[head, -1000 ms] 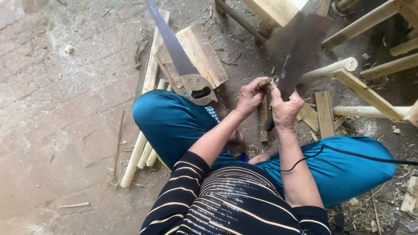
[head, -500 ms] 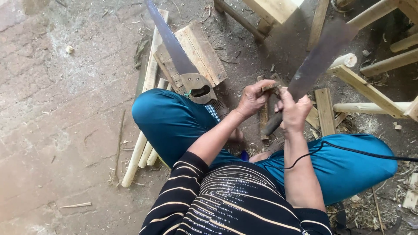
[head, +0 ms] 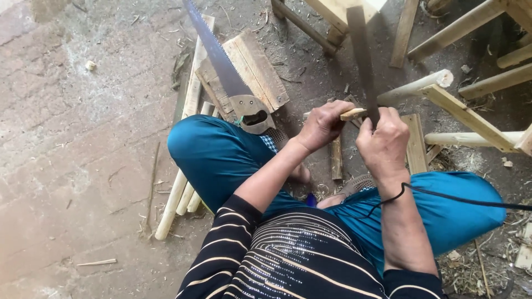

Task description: Sawing wooden pieces to size and assembling them into a furniture frame using a hand saw and hammer.

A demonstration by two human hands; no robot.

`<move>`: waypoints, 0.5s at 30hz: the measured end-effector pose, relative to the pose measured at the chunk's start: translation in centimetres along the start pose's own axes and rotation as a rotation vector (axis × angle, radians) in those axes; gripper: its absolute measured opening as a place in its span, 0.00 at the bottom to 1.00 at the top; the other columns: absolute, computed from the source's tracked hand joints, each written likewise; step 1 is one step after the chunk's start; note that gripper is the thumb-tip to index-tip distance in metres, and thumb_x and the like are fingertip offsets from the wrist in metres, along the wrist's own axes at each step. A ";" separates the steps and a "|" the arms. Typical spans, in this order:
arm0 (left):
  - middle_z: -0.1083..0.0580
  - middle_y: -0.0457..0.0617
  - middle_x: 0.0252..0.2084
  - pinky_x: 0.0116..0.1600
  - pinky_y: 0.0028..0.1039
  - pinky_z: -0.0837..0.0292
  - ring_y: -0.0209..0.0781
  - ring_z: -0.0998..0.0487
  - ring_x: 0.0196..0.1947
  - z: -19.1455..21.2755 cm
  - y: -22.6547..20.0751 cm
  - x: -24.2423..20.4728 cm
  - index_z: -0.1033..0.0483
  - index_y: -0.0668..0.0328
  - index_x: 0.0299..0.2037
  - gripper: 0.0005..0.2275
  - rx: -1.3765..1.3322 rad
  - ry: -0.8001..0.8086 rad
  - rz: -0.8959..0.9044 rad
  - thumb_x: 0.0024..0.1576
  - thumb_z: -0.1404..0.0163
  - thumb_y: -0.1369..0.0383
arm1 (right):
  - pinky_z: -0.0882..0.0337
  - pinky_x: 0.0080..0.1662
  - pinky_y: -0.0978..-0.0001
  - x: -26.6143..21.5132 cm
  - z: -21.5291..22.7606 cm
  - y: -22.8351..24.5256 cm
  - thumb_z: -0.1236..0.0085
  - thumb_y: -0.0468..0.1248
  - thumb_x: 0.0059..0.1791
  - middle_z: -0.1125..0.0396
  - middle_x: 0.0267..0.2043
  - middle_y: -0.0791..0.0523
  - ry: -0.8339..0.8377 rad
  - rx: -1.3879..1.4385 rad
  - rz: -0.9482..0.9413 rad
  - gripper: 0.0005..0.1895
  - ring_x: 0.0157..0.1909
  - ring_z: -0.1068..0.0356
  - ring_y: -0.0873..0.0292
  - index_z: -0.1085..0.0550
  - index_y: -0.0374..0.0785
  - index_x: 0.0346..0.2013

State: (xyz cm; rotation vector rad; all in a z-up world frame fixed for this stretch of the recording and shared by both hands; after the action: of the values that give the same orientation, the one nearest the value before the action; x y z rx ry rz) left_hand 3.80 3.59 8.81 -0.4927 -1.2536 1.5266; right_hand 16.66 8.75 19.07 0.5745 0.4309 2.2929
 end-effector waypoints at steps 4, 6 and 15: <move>0.22 0.43 0.43 0.49 0.44 0.20 0.55 0.19 0.45 -1.2 1.1 0.1 0.25 0.37 0.49 0.15 0.108 0.029 -0.009 0.56 0.48 0.74 | 0.28 0.32 0.52 -0.4 -0.7 -1.5 0.41 0.24 0.47 0.35 0.31 0.49 0.045 -0.073 -0.005 0.04 0.33 0.29 0.39 0.26 0.29 0.36; 0.22 0.44 0.44 0.52 0.44 0.21 0.55 0.19 0.47 -1.7 2.2 0.3 0.25 0.38 0.49 0.15 0.150 0.031 0.002 0.55 0.48 0.74 | 0.28 0.32 0.53 -0.1 -0.9 -1.8 0.41 0.24 0.48 0.35 0.30 0.49 0.064 -0.076 -0.017 0.03 0.32 0.28 0.39 0.26 0.29 0.36; 0.21 0.36 0.43 0.55 0.32 0.25 0.39 0.19 0.49 -0.7 8.6 0.9 0.18 0.32 0.47 0.15 -0.305 -0.247 0.198 0.56 0.44 0.72 | 0.30 0.32 0.59 -1.8 -2.7 -0.9 0.53 0.29 0.63 0.29 0.26 0.48 -0.050 0.411 -0.179 0.09 0.31 0.26 0.48 0.25 0.29 0.42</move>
State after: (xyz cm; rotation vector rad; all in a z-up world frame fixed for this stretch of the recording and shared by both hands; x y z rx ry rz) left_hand 0.12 5.56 1.26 -0.6554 -1.6850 1.6033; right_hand 16.88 7.73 15.85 0.7575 0.9029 2.0225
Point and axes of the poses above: each hand's wrist, its own x-axis towards the middle knuckle, its own z-axis out of the back of the hand, y = z × x, the point moved 5 cm from there along x, towards the middle knuckle
